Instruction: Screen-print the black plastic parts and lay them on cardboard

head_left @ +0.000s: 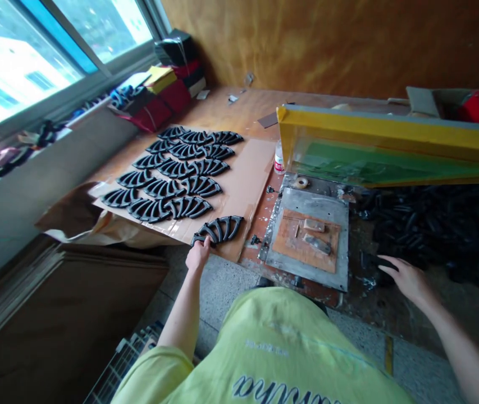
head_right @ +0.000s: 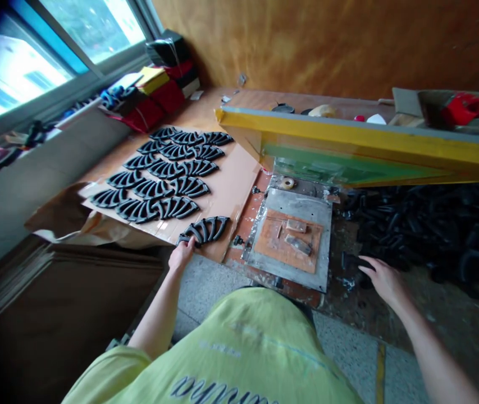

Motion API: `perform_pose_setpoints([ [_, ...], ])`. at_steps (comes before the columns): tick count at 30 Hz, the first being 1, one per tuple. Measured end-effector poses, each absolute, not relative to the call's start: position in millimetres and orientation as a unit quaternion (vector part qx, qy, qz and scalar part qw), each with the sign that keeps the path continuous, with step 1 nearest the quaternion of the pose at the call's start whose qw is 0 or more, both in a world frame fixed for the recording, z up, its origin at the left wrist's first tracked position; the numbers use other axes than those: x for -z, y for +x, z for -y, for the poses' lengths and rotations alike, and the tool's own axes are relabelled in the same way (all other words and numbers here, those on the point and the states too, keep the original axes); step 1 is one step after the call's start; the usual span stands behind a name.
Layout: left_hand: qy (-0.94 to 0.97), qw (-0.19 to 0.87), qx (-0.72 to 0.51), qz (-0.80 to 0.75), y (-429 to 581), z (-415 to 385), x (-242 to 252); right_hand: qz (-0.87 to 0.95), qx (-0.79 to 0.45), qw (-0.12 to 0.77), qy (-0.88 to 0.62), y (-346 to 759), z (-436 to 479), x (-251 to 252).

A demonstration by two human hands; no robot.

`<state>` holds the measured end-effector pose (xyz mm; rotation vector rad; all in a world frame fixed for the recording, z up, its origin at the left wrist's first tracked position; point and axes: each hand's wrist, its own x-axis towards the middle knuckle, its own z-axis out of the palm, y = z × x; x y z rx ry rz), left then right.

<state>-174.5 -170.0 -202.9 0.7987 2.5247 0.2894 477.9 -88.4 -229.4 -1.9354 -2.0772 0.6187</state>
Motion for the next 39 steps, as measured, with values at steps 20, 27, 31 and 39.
perform_pose_setpoints([
  [20,0.411,0.063,-0.056,-0.908,-93,135,219,0.83,-0.025,0.104,-0.547,262,70,165],
  [27,0.406,0.062,-0.062,-0.91,-93,143,197,0.836,-0.027,0.171,-0.52,271,63,177],
  [31,0.431,0.016,-0.07,-0.9,-99,122,177,0.836,-0.019,0.2,-0.511,274,63,188],
  [39,0.568,0.003,-0.137,-0.811,-132,-75,152,0.815,-0.038,0.244,-0.524,277,58,202],
])
